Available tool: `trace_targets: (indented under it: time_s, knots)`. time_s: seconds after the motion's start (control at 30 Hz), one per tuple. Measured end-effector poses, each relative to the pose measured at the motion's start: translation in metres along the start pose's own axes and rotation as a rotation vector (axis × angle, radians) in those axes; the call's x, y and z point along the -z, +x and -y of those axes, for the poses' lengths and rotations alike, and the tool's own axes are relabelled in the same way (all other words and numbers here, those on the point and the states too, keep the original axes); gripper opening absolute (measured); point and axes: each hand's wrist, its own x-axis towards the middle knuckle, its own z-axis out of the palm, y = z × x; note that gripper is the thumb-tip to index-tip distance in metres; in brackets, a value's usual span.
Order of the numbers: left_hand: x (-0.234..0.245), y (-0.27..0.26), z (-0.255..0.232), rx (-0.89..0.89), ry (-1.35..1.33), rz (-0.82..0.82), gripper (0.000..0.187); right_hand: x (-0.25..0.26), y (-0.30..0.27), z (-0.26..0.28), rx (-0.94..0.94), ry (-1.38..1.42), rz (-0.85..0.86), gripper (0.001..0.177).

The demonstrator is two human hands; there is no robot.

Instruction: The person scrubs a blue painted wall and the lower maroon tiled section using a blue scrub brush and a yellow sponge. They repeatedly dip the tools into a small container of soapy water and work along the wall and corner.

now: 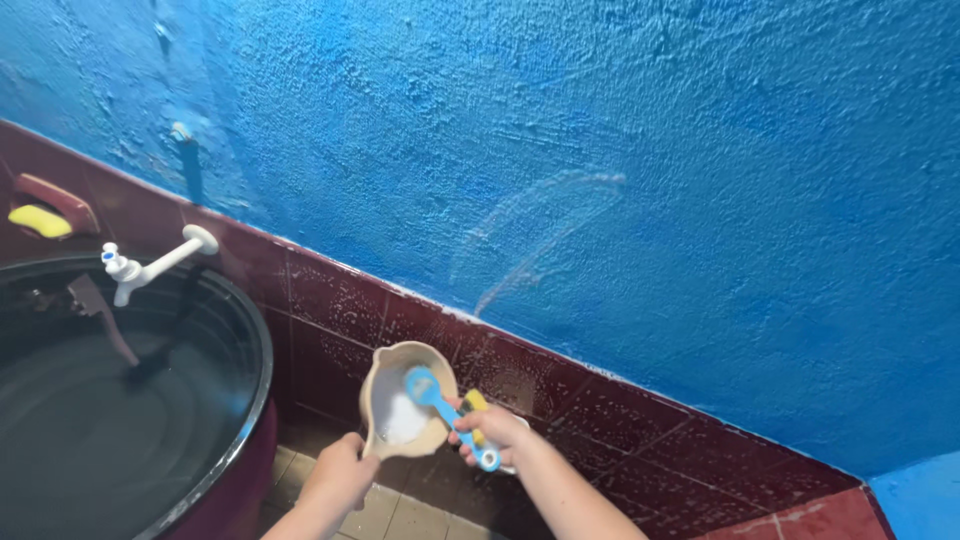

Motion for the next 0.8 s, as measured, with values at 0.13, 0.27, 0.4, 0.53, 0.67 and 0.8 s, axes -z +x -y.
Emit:
trace_targets:
  time_s: [0.13,0.27,0.4,0.53,0.67,0.8]
  knots:
    - [0.004,0.003,-0.003,-0.005,-0.197,0.053,0.014,-0.038,-0.026,0.020,0.017,-0.027,0.011,0.065]
    - [0.019,0.017,-0.008,0.022,-0.344,0.160,0.015,-0.085,-0.108,0.135,0.520,-0.039,-0.181,0.059]
    - [0.029,0.020,-0.031,0.001,-0.295,0.216,0.018,-0.100,-0.191,0.245,1.264,0.040,-0.050,0.063]
    - [0.055,0.037,-0.057,-0.036,-0.352,0.319,0.021,-0.111,-0.180,0.287,1.236,0.158,0.002,0.069]
    - [0.077,0.047,-0.072,-0.053,-0.315,0.325,0.022,-0.130,-0.095,0.237,0.796,-0.130,-0.240,0.069]
    - [0.093,0.048,-0.072,-0.028,-0.252,0.330,0.023,-0.114,-0.094,0.207,0.675,-0.282,-0.209,0.065]
